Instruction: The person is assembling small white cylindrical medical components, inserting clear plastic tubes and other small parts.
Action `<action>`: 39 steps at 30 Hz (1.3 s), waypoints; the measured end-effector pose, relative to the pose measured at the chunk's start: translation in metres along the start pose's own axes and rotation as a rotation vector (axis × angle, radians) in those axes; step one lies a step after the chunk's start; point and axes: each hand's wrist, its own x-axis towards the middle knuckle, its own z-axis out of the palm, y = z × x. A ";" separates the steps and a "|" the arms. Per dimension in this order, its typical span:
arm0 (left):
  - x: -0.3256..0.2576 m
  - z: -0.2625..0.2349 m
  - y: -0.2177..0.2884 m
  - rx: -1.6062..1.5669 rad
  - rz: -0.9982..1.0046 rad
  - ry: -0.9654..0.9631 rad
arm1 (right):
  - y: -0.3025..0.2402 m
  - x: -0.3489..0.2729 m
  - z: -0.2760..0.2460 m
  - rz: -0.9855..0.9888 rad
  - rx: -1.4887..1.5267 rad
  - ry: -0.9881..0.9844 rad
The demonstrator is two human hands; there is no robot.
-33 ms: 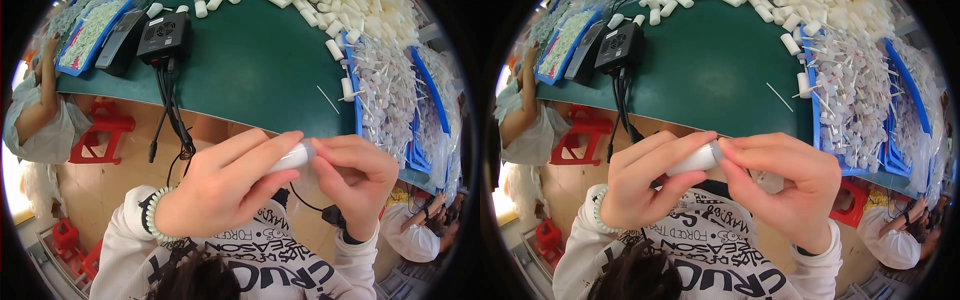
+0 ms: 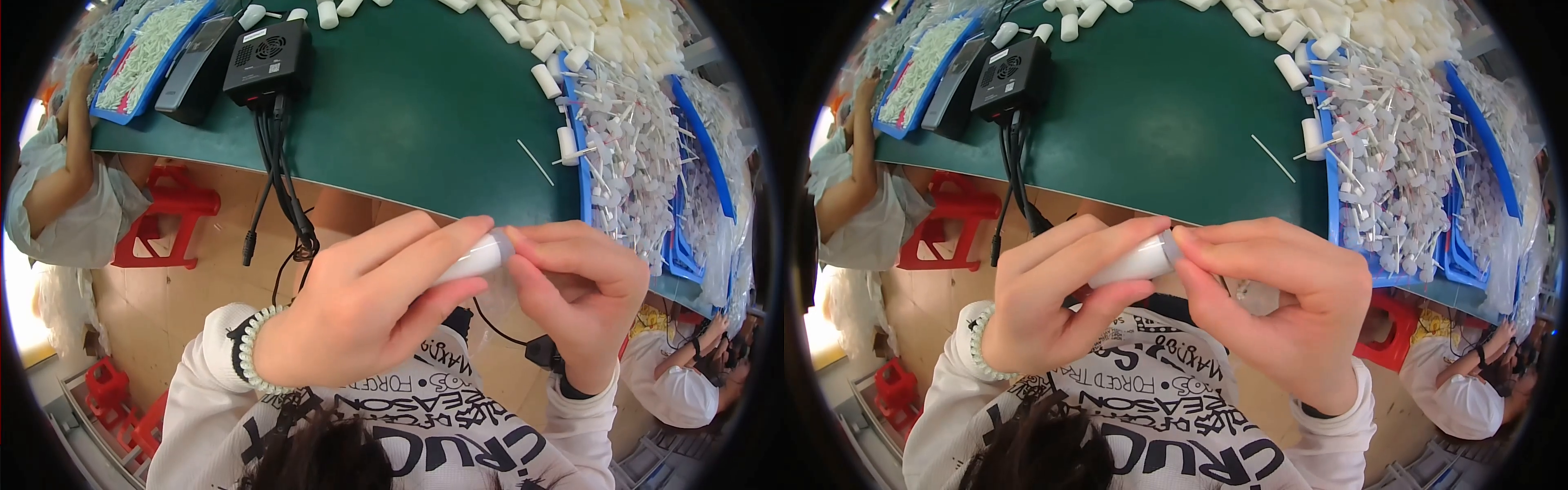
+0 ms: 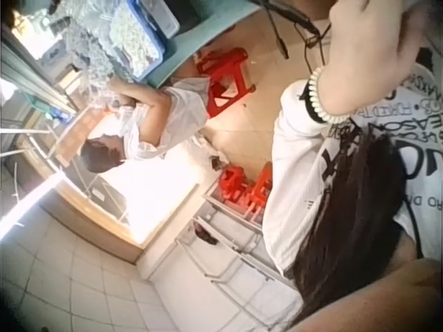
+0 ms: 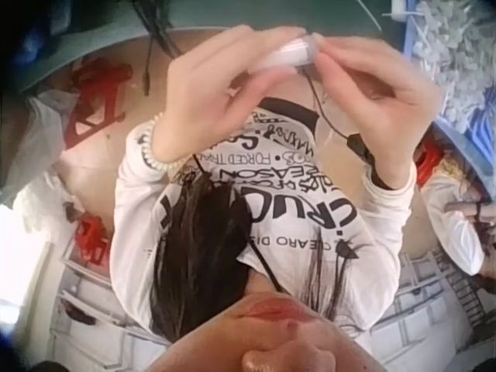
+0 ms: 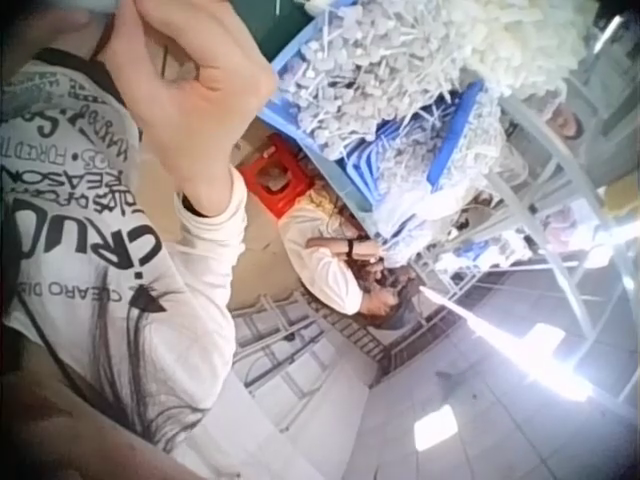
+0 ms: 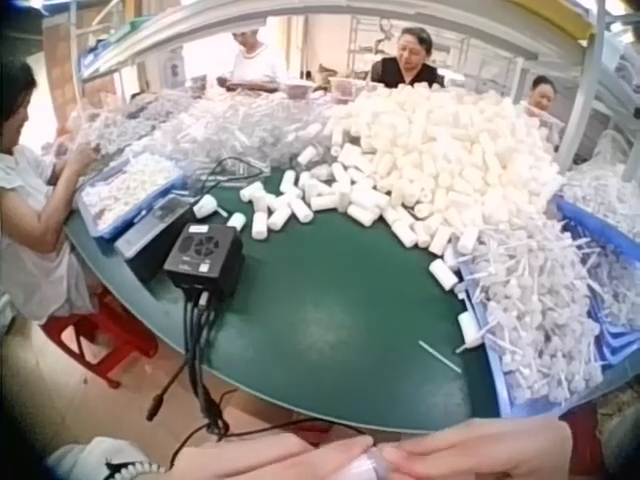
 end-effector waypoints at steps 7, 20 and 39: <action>-0.004 0.007 -0.007 -0.032 -0.039 0.051 | 0.008 0.000 0.005 0.021 -0.045 -0.011; -0.003 0.008 -0.006 0.075 -0.092 0.081 | 0.014 0.003 0.014 -0.063 -0.035 0.027; -0.008 0.007 -0.007 -0.243 -0.291 -0.084 | 0.022 0.007 0.001 -0.148 -0.093 -0.095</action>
